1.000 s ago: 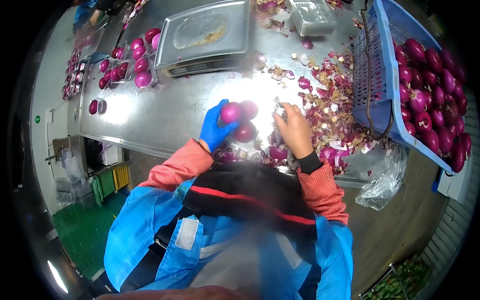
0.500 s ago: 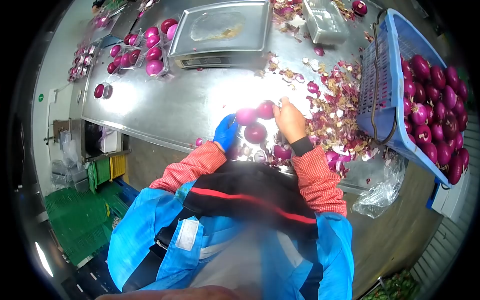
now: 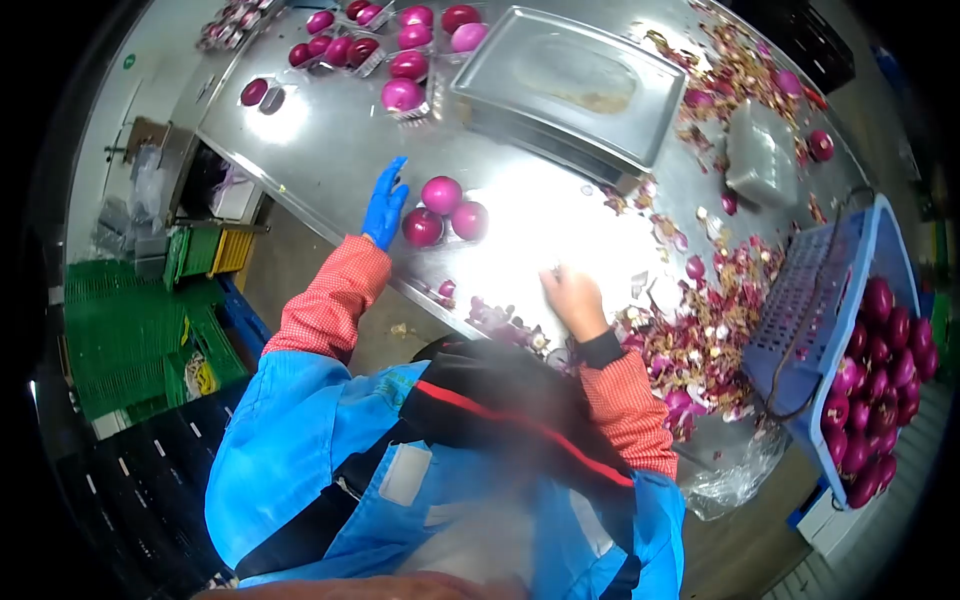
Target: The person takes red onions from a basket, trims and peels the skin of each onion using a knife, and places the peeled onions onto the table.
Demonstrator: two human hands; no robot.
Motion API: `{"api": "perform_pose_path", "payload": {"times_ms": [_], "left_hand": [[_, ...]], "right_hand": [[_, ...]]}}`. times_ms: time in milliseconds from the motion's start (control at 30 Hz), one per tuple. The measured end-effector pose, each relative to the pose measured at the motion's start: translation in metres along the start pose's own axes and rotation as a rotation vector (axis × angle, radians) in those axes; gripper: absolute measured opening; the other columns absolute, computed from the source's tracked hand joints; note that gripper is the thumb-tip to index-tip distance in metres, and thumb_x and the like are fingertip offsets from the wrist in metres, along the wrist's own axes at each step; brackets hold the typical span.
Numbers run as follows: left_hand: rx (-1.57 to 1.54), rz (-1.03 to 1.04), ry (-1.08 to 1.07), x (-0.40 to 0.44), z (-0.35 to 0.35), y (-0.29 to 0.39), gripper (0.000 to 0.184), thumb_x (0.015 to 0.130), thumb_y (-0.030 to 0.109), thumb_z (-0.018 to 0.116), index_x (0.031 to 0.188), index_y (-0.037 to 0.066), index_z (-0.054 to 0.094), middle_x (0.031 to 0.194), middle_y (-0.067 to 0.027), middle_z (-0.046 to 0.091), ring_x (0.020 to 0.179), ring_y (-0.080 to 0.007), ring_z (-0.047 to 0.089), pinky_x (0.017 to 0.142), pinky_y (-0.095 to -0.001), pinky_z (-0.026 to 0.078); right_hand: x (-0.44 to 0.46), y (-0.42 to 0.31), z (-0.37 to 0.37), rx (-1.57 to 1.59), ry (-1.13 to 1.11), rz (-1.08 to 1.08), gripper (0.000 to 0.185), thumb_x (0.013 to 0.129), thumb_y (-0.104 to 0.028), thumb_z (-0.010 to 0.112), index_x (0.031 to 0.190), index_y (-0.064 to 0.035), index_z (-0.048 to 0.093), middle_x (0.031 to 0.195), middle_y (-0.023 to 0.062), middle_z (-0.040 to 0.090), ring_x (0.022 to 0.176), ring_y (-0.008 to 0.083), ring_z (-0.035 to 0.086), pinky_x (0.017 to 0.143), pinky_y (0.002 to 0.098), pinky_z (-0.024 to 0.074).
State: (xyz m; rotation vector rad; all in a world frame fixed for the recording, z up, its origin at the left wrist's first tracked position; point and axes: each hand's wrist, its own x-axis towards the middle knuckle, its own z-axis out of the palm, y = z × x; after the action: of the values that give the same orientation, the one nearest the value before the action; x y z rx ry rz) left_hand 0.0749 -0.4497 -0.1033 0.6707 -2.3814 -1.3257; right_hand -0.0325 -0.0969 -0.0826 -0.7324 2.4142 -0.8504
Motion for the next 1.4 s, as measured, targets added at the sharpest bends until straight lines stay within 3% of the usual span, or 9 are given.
{"api": "perform_pose_path", "payload": {"times_ms": [167, 267, 400, 667, 833, 1033, 1233, 1333, 1400], "left_hand": [[0.76, 0.157, -0.248, -0.031, 0.015, 0.086, 0.094, 0.071, 0.052, 0.079, 0.15, 0.024, 0.036, 0.156, -0.0176, 0.029, 0.141, -0.0428, 0.03, 0.114, -0.0622, 0.019], [0.826, 0.207, -0.233, -0.026, 0.019, 0.04, 0.108, 0.06, 0.058, 0.083, 0.151, 0.03, 0.033, 0.157, -0.017, 0.025, 0.141, -0.0421, 0.029, 0.111, -0.0682, 0.017], [0.864, 0.21, -0.173, 0.01, 0.004, 0.038, 0.103, 0.062, 0.057, 0.083, 0.149, 0.031, 0.035, 0.157, -0.0165, 0.027, 0.14, -0.043, 0.032, 0.111, -0.066, 0.021], [0.86, 0.08, -0.167, 0.128, -0.031, 0.013, 0.105, 0.066, 0.054, 0.083, 0.153, 0.033, 0.027, 0.161, -0.0122, 0.019, 0.142, -0.0432, 0.028, 0.11, -0.0657, 0.025], [0.865, 0.088, -0.171, 0.195, -0.031, 0.001, 0.107, 0.066, 0.055, 0.082, 0.154, 0.033, 0.024, 0.161, -0.012, 0.019, 0.143, -0.0426, 0.028, 0.11, -0.066, 0.026], [0.897, 0.001, -0.192, 0.3, -0.029, 0.002, 0.105, 0.068, 0.054, 0.081, 0.153, 0.035, 0.021, 0.161, -0.0087, 0.018, 0.143, -0.0375, 0.028, 0.106, -0.0682, 0.03], [1.01, -0.342, 0.2, 0.42, 0.014, -0.039, 0.092, 0.079, 0.046, 0.074, 0.153, 0.035, 0.02, 0.159, -0.0076, 0.023, 0.144, -0.0363, 0.028, 0.105, -0.069, 0.031], [1.014, -0.273, 0.07, 0.411, 0.022, 0.052, 0.085, 0.083, 0.033, 0.071, 0.152, 0.03, 0.022, 0.156, -0.0091, 0.028, 0.14, -0.0375, 0.034, 0.104, -0.0659, 0.035], [0.815, 0.155, 0.186, 0.392, 0.036, 0.114, 0.065, 0.085, 0.024, 0.068, 0.143, 0.018, 0.04, 0.139, -0.0141, 0.048, 0.125, -0.0366, 0.049, 0.1, -0.0515, 0.044]], "right_hand": [[0.007, -0.005, 0.009, 0.103, 0.011, -0.05, 0.034, 0.092, -0.03, 0.061, 0.114, -0.0027, 0.061, 0.088, 0.0245, 0.067, 0.084, 0.0421, 0.066, 0.073, 0.0435, 0.0511], [0.005, -0.009, 0.016, 0.179, 0.001, 0.003, 0.031, 0.092, -0.029, 0.062, 0.11, -0.0044, 0.065, 0.088, 0.0224, 0.069, 0.082, 0.039, 0.067, 0.072, 0.0426, 0.0522], [-0.005, -0.007, 0.026, 0.286, -0.041, 0.017, 0.027, 0.093, -0.028, 0.062, 0.106, -0.0042, 0.066, 0.08, 0.0207, 0.067, 0.073, 0.0358, 0.067, 0.066, 0.04, 0.0509], [-0.006, -0.008, 0.03, 0.268, -0.102, 0.148, 0.029, 0.093, -0.02, 0.061, 0.116, -0.0021, 0.064, 0.098, 0.0205, 0.069, 0.09, 0.033, 0.068, 0.078, 0.0369, 0.0516], [0.0, 0.006, 0.045, 0.211, -0.011, 0.035, 0.028, 0.091, -0.02, 0.063, 0.112, -0.0015, 0.065, 0.075, 0.0159, 0.065, 0.063, 0.0235, 0.061, 0.062, 0.0349, 0.0487], [0.004, 0.029, 0.058, 0.225, 0.015, 0.09, 0.024, 0.091, -0.019, 0.064, 0.106, 0.0003, 0.066, 0.071, 0.0146, 0.064, 0.061, 0.0219, 0.059, 0.061, 0.034, 0.048], [0.002, 0.035, 0.061, 0.224, 0.052, 0.083, 0.024, 0.094, -0.023, 0.062, 0.101, -0.0008, 0.066, 0.073, 0.0144, 0.065, 0.064, 0.0252, 0.062, 0.063, 0.0358, 0.0491], [-0.006, 0.028, 0.051, 0.241, 0.07, 0.109, 0.025, 0.094, -0.024, 0.061, 0.101, -0.0012, 0.067, 0.073, 0.0153, 0.065, 0.065, 0.0249, 0.063, 0.064, 0.0359, 0.0492], [-0.003, -0.016, 0.009, 0.347, 0.042, 0.224, 0.025, 0.095, -0.024, 0.06, 0.102, -0.0015, 0.067, 0.074, 0.0159, 0.065, 0.066, 0.0243, 0.063, 0.064, 0.0356, 0.0491]]}}
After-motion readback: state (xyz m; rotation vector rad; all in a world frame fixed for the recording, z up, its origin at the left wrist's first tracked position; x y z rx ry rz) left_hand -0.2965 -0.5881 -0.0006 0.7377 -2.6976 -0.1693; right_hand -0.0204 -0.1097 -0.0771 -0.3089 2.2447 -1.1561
